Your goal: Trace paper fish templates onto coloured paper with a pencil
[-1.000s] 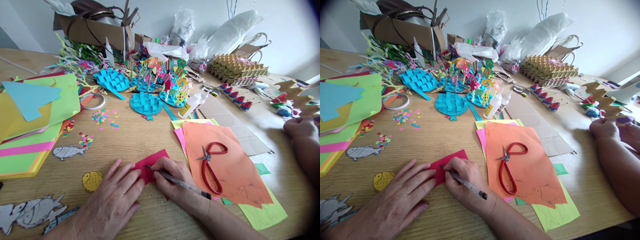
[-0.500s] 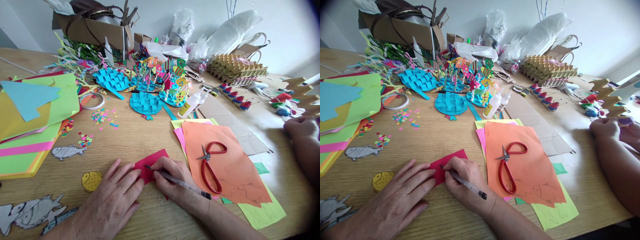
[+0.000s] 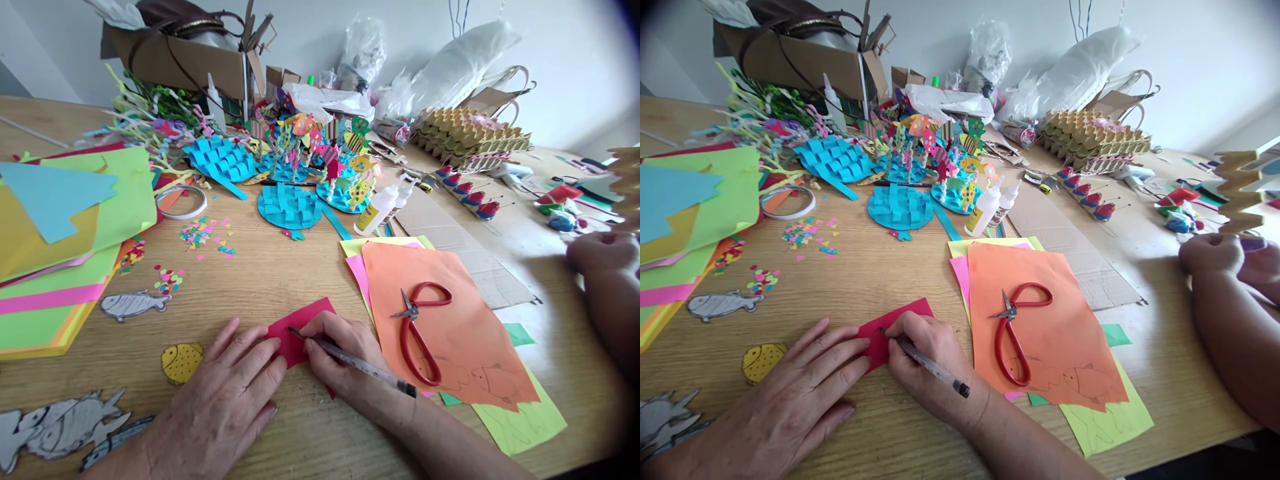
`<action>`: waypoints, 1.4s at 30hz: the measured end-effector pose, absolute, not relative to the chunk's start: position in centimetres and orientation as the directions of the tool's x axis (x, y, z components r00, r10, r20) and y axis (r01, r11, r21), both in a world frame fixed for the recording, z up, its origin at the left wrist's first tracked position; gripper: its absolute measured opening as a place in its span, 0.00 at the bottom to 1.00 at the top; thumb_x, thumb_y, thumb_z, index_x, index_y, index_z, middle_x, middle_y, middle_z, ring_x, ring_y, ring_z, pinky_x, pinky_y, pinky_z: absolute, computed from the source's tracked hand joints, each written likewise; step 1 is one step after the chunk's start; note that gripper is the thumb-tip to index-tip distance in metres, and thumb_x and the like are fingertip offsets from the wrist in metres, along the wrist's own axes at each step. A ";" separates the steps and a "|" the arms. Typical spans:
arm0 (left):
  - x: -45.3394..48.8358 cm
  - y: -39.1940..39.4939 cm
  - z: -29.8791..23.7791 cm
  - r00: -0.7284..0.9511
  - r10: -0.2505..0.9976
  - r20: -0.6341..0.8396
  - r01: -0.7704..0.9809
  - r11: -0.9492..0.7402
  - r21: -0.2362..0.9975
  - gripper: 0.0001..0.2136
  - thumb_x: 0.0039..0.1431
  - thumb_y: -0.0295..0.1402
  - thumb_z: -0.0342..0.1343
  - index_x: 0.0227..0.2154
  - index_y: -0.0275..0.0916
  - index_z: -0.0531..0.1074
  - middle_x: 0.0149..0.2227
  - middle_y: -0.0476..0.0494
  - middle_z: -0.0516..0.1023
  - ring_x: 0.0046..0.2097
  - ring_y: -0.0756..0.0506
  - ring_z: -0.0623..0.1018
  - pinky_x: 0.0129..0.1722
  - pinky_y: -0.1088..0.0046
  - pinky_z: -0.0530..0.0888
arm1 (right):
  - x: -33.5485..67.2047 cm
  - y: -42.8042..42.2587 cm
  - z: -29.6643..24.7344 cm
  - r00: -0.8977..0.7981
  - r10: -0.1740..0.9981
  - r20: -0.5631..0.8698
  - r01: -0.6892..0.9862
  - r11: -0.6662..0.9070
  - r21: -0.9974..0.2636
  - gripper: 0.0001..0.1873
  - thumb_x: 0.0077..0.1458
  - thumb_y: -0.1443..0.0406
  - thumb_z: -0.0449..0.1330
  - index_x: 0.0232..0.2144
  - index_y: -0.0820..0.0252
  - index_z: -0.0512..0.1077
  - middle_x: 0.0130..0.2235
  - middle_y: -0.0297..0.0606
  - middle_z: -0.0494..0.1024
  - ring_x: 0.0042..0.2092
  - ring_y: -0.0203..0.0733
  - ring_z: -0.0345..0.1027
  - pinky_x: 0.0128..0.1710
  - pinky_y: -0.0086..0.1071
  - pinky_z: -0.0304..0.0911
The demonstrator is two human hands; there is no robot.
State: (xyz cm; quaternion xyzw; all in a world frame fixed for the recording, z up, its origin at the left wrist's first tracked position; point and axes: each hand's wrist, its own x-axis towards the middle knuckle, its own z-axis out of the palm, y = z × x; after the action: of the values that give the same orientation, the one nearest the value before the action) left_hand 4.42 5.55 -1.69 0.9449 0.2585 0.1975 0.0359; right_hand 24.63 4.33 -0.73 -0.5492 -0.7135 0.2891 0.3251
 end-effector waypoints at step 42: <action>4.3 5.7 -1.9 0.781 0.497 0.378 0.483 -0.864 0.139 0.13 0.63 0.29 0.47 0.48 0.42 0.70 0.45 0.48 0.76 0.49 0.43 0.71 0.54 0.60 0.62 | 24.9 4.4 -0.9 -0.187 0.969 0.162 0.588 0.243 -0.772 0.06 0.47 0.72 0.52 0.27 0.59 0.67 0.20 0.27 0.68 0.19 0.30 0.57 0.23 0.25 0.56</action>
State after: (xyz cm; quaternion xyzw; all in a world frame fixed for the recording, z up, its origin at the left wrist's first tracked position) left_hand 4.28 5.71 -1.94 0.9435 0.2598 0.2050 0.0170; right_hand 24.87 4.36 -0.93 -0.5442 -0.7150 0.2871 0.3319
